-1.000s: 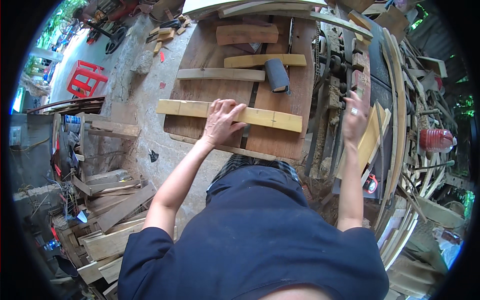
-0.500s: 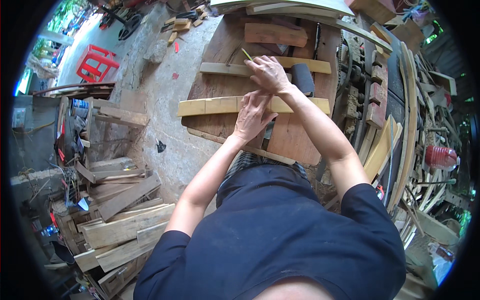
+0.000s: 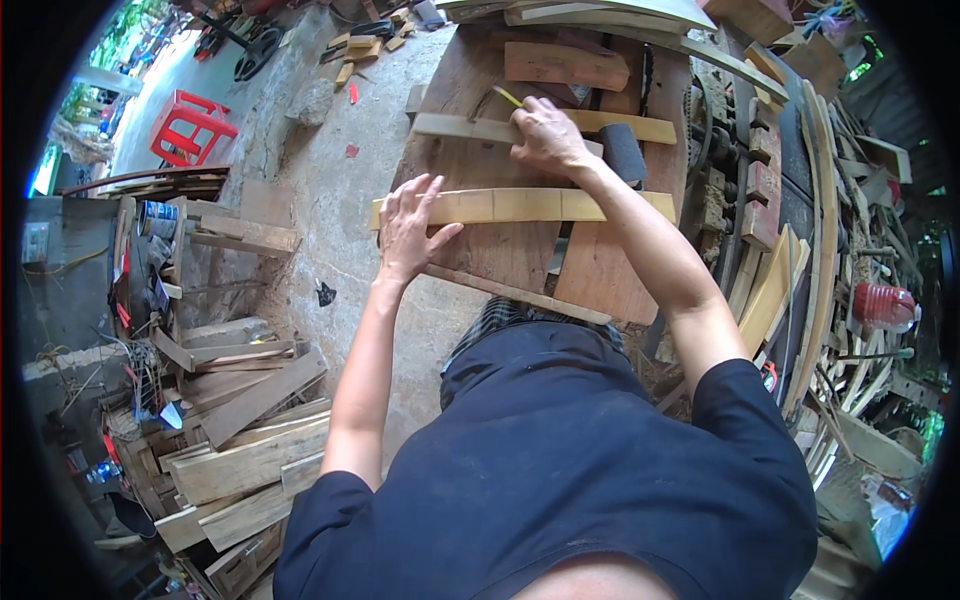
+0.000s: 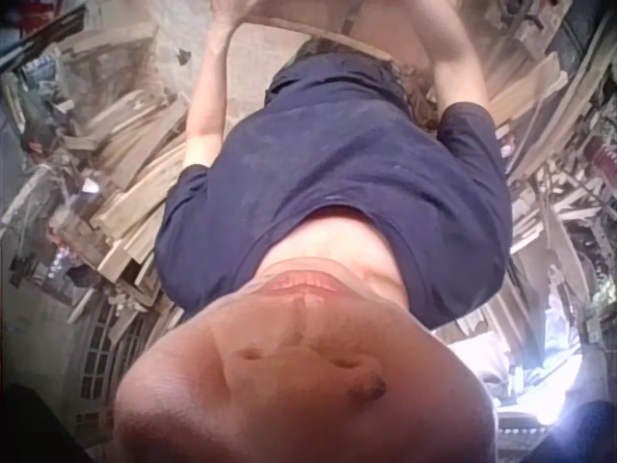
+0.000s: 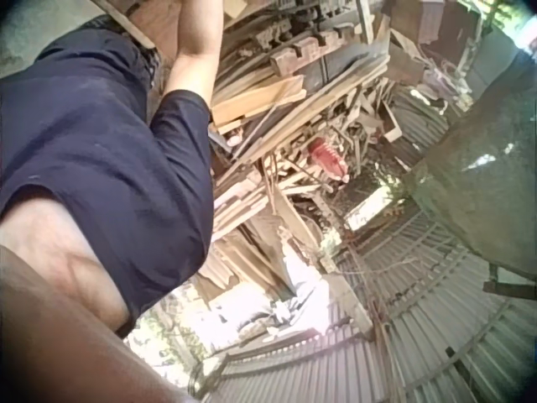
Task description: Measuring and marking a wooden piece using a tape measure and a pencil.
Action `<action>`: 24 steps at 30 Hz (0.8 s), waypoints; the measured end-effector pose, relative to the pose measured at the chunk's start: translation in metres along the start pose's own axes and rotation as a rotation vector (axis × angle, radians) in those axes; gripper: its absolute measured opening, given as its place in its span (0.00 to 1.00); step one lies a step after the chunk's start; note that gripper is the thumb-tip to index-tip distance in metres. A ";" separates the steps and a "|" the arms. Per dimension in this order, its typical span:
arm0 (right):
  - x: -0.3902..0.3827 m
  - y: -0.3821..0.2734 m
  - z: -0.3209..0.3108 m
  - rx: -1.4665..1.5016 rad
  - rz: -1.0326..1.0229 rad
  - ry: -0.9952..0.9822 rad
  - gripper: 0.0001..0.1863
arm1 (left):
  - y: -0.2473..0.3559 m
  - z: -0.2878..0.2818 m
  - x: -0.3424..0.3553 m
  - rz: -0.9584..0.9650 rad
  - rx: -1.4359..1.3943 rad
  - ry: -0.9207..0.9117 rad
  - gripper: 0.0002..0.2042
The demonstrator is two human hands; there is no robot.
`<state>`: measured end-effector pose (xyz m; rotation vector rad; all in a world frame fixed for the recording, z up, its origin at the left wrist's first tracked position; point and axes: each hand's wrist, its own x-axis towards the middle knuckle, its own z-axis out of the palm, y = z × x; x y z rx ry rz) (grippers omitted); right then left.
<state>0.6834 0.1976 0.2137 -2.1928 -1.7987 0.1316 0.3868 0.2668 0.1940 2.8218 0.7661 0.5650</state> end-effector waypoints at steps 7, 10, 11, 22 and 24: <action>-0.046 -0.028 -0.044 0.367 0.160 0.250 0.22 | 0.021 0.018 0.007 0.187 -0.086 -0.029 0.29; -0.077 -0.035 -0.043 0.477 0.191 0.318 0.22 | 0.057 0.030 0.014 0.149 -0.034 -0.027 0.28; -0.089 -0.038 -0.043 0.498 0.198 0.346 0.22 | 0.065 0.033 0.020 0.164 -0.045 -0.031 0.28; -0.190 -0.058 -0.039 0.655 0.471 0.378 0.21 | 0.117 0.048 0.037 0.099 -0.007 -0.070 0.24; -0.200 -0.067 -0.029 0.718 0.524 0.367 0.21 | 0.120 0.046 0.025 0.090 -0.032 -0.033 0.26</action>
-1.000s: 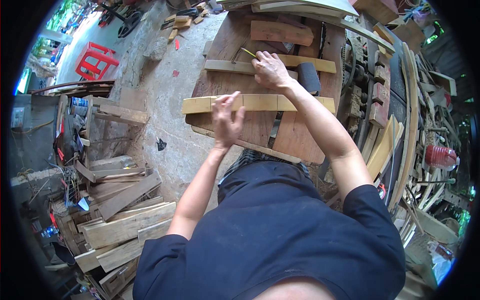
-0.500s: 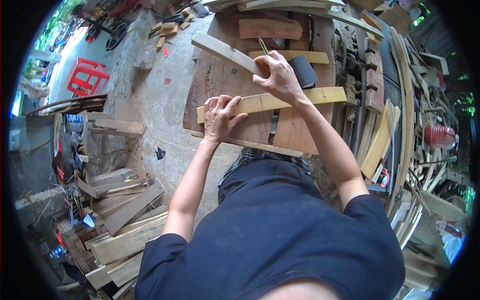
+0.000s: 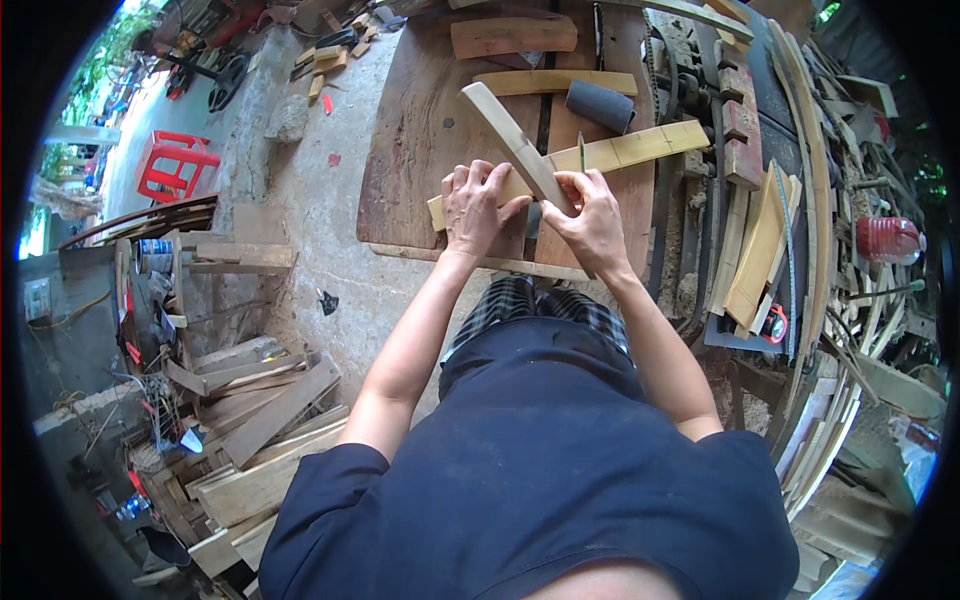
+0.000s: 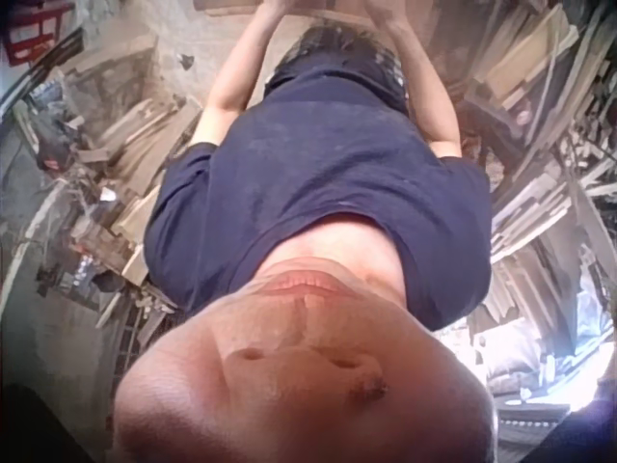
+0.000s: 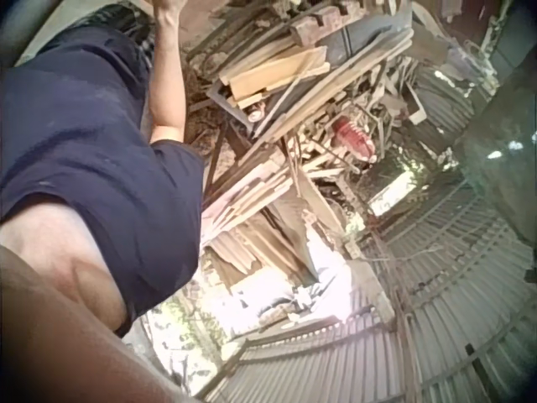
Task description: Measuring and marking a wooden piece using a tape measure and a pencil.
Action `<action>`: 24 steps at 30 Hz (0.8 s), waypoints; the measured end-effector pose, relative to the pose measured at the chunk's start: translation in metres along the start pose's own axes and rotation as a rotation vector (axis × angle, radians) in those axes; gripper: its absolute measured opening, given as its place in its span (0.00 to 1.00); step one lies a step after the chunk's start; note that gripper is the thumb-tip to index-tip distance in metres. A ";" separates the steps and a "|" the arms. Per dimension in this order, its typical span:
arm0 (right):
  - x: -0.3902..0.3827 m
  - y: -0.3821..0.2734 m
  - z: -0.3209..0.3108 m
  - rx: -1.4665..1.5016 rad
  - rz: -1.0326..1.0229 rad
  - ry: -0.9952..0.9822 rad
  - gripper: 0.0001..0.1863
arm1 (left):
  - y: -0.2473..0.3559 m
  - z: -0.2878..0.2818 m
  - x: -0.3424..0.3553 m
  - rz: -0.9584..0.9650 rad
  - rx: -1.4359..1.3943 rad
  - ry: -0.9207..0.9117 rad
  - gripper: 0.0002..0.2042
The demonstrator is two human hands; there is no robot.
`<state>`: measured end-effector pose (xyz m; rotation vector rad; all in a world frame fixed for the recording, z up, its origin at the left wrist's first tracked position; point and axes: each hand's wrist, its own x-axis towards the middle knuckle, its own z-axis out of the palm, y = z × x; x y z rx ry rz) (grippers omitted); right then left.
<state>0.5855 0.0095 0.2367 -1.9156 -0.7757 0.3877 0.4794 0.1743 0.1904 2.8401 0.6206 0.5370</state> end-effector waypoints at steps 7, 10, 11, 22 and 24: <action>-0.034 0.007 0.035 -0.023 0.047 0.064 0.19 | -0.009 -0.027 -0.049 -0.181 -0.203 0.130 0.29; -0.042 -0.001 0.060 -0.145 -0.078 0.022 0.22 | -0.034 -0.023 -0.059 -0.316 -0.214 0.098 0.33; -0.046 -0.006 0.067 -0.180 -0.087 0.003 0.23 | -0.043 -0.022 -0.061 -0.304 -0.217 0.091 0.33; -0.069 -0.024 0.120 -0.294 -0.181 0.052 0.33 | -0.091 -0.022 -0.041 -0.127 -0.322 -0.078 0.38; -0.071 -0.025 0.127 -0.251 -0.201 0.044 0.32 | -0.097 -0.026 -0.041 -0.276 -0.540 -0.075 0.37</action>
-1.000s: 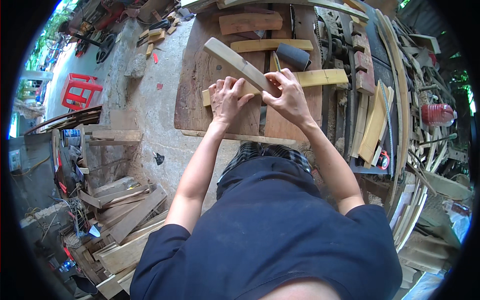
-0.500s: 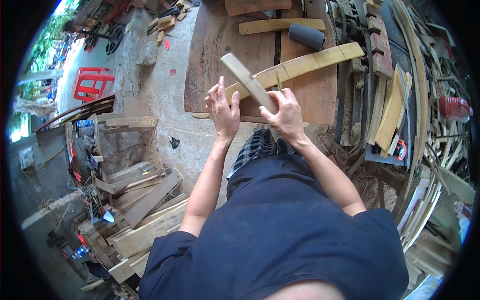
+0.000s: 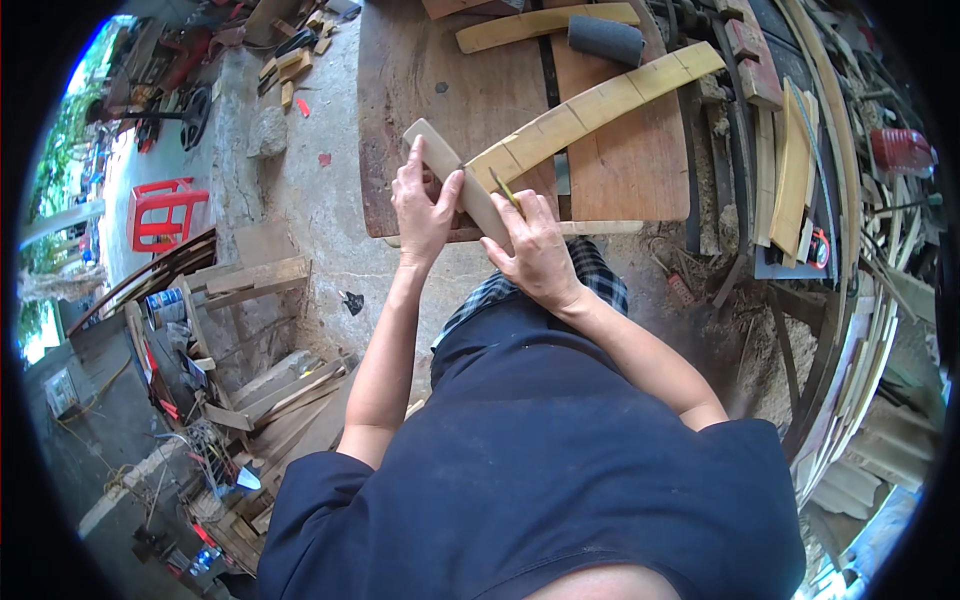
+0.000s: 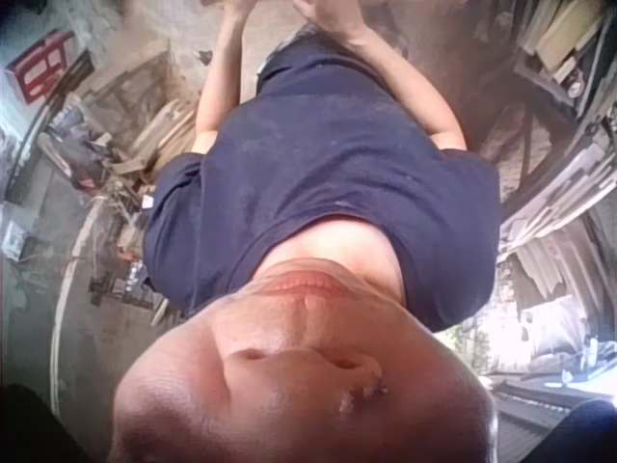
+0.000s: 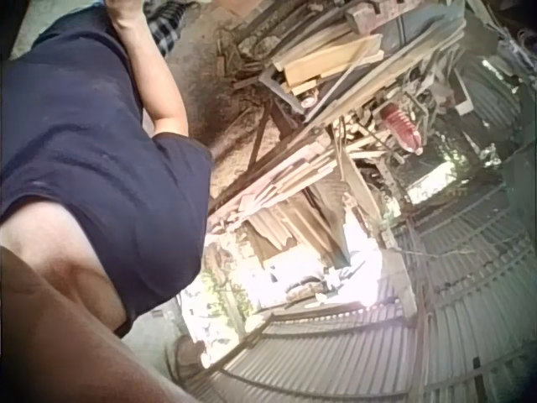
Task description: Measuring and marking a wooden piece using a tape measure and a pencil.
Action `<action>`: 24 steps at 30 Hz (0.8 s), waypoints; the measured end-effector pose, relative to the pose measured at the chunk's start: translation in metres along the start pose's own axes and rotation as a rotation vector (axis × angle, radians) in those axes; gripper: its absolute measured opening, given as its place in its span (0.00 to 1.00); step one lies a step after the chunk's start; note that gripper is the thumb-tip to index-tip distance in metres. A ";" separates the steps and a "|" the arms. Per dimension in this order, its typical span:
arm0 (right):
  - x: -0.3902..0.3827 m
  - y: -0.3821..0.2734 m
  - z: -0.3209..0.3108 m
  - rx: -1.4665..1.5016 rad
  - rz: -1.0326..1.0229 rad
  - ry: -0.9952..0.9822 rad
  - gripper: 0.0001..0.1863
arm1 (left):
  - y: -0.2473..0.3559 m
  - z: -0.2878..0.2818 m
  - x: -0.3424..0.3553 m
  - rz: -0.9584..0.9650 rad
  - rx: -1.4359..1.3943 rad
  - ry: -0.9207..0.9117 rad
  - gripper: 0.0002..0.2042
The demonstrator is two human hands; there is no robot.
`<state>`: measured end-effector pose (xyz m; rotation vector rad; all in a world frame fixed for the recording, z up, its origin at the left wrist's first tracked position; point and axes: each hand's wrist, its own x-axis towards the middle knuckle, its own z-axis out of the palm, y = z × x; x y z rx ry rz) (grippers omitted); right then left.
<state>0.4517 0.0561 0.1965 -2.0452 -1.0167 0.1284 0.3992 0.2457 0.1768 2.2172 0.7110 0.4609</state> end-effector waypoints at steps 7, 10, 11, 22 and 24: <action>0.009 -0.005 0.008 0.038 0.038 0.042 0.32 | 0.003 -0.004 0.014 -0.008 -0.159 -0.060 0.39; 0.017 -0.004 0.011 0.024 0.041 0.043 0.33 | 0.002 -0.006 0.019 -0.062 -0.110 -0.094 0.39; 0.018 -0.004 0.012 0.014 0.036 0.046 0.33 | 0.001 -0.007 0.021 -0.075 -0.136 -0.099 0.39; 0.021 0.008 -0.038 0.572 0.152 0.008 0.38 | 0.004 -0.008 0.023 -0.124 -0.146 -0.113 0.35; 0.026 0.008 -0.047 0.731 0.274 0.039 0.34 | 0.002 -0.006 0.022 -0.088 -0.137 -0.084 0.34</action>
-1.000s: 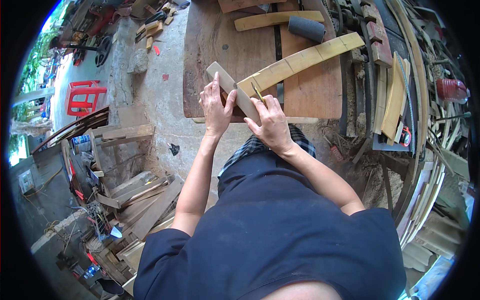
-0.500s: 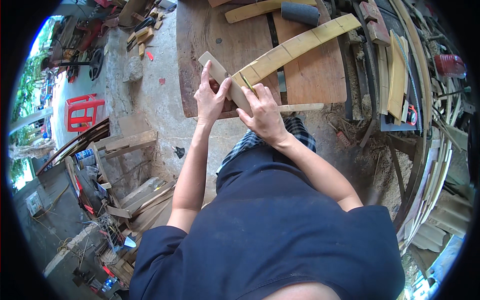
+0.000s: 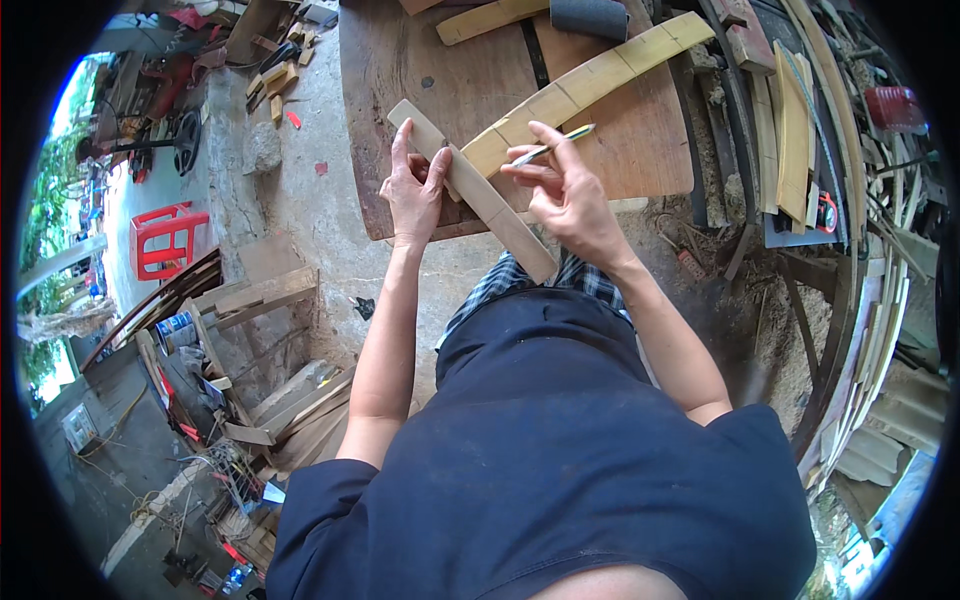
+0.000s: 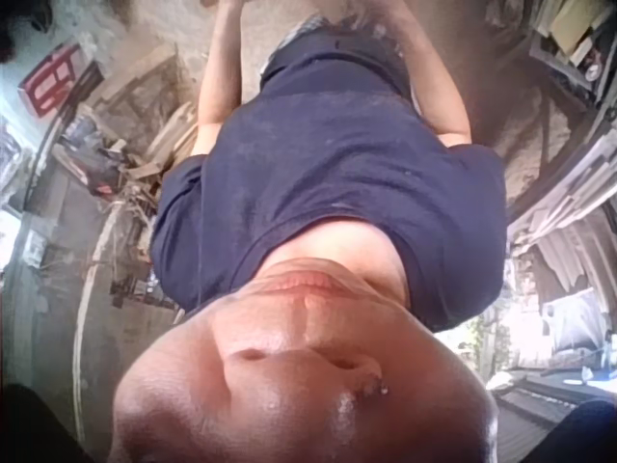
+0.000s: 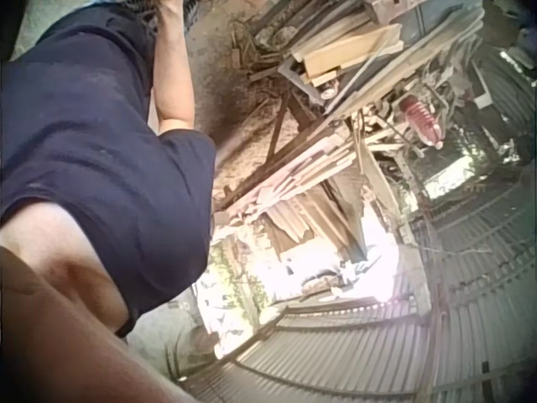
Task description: Measuring and marking a wooden piece using a tape measure and a pencil.
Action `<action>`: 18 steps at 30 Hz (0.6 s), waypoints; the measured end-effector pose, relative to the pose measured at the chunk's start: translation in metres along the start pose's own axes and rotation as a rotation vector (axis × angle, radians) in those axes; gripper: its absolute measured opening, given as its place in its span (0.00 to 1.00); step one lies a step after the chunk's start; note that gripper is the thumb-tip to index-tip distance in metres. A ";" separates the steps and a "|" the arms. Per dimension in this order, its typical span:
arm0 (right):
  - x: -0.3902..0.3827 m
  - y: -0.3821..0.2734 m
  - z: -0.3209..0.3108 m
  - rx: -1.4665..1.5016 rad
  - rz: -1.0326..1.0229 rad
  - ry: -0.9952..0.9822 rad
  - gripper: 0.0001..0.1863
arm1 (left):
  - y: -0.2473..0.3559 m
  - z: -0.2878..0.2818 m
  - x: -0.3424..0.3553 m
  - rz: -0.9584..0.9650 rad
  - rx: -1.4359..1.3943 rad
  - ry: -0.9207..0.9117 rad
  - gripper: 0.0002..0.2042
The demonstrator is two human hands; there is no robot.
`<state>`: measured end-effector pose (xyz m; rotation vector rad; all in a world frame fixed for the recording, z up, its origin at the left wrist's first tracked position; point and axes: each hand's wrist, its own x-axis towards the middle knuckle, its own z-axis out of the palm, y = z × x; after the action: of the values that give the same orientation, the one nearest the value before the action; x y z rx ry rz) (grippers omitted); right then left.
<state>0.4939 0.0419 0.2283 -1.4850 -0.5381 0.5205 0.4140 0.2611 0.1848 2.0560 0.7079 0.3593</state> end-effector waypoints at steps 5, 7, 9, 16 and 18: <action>0.011 0.004 -0.013 0.258 0.300 0.013 0.16 | -0.006 0.005 -0.001 0.068 -0.017 0.018 0.33; 0.012 0.007 -0.005 0.309 0.181 0.020 0.26 | -0.010 0.007 -0.002 0.072 -0.045 0.020 0.33; 0.015 0.005 0.004 0.140 0.079 0.069 0.29 | -0.013 0.008 0.000 0.067 -0.063 0.022 0.32; 0.016 0.026 0.025 -0.210 -0.083 0.115 0.18 | -0.021 0.011 0.001 0.098 -0.058 0.035 0.32; 0.015 0.025 0.029 -0.289 -0.132 0.106 0.17 | -0.022 0.011 0.000 0.088 -0.075 0.048 0.32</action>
<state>0.4874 0.0745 0.2039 -1.7265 -0.6430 0.2658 0.4121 0.2633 0.1598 2.0172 0.6252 0.4799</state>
